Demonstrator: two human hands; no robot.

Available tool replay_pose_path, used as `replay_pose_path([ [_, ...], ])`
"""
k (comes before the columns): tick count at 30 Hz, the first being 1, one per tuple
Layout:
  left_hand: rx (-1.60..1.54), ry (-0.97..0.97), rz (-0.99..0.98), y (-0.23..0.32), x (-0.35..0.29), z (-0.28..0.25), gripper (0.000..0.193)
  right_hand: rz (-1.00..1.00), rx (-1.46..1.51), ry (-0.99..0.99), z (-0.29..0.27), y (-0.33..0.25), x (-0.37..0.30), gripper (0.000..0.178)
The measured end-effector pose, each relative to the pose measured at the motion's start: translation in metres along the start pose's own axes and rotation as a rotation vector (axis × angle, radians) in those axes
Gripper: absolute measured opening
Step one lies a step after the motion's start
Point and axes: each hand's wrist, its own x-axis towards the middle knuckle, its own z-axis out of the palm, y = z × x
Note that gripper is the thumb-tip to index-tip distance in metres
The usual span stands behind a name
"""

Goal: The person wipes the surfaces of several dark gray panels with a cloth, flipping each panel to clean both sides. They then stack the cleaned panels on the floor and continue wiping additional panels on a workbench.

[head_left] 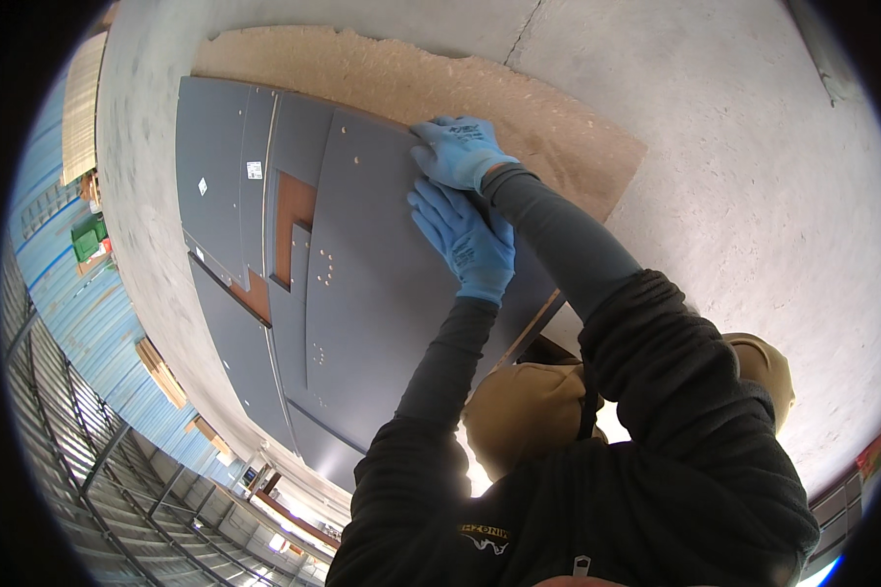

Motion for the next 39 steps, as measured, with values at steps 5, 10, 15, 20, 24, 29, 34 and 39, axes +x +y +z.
replay_pose_path([
  [5, -0.005, -0.035, -0.011, 0.001, 0.001, -0.003, 0.097, 0.006, -0.031, 0.012, 0.001, 0.000, -0.001, 0.051],
  [10, -0.020, -0.014, -0.022, 0.003, 0.001, -0.005, 0.097, -0.028, 0.011, 0.006, 0.002, 0.002, -0.001, 0.053],
  [15, -0.064, 0.044, 0.004, 0.002, -0.001, -0.002, 0.089, -0.128, 0.123, 0.008, -0.022, 0.024, -0.009, 0.059],
  [20, -0.027, 0.073, 0.026, 0.000, -0.003, 0.001, 0.087, -0.133, 0.105, 0.064, -0.069, 0.054, -0.023, 0.058],
  [24, -0.026, 0.093, 0.017, 0.000, -0.004, 0.001, 0.087, -0.188, 0.107, 0.129, -0.081, 0.054, -0.039, 0.054],
  [29, -0.048, 0.155, 0.026, 0.004, -0.004, -0.005, 0.084, -0.233, 0.084, 0.138, -0.070, 0.056, -0.063, 0.052],
  [34, -0.262, 0.254, -0.046, -0.014, -0.017, -0.009, 0.079, -0.196, 0.059, 0.164, -0.067, 0.079, -0.077, 0.053],
  [39, -0.217, 0.562, -0.787, -0.115, -0.138, -0.010, 0.078, -0.215, 0.180, 0.118, -0.066, 0.100, -0.083, 0.046],
])
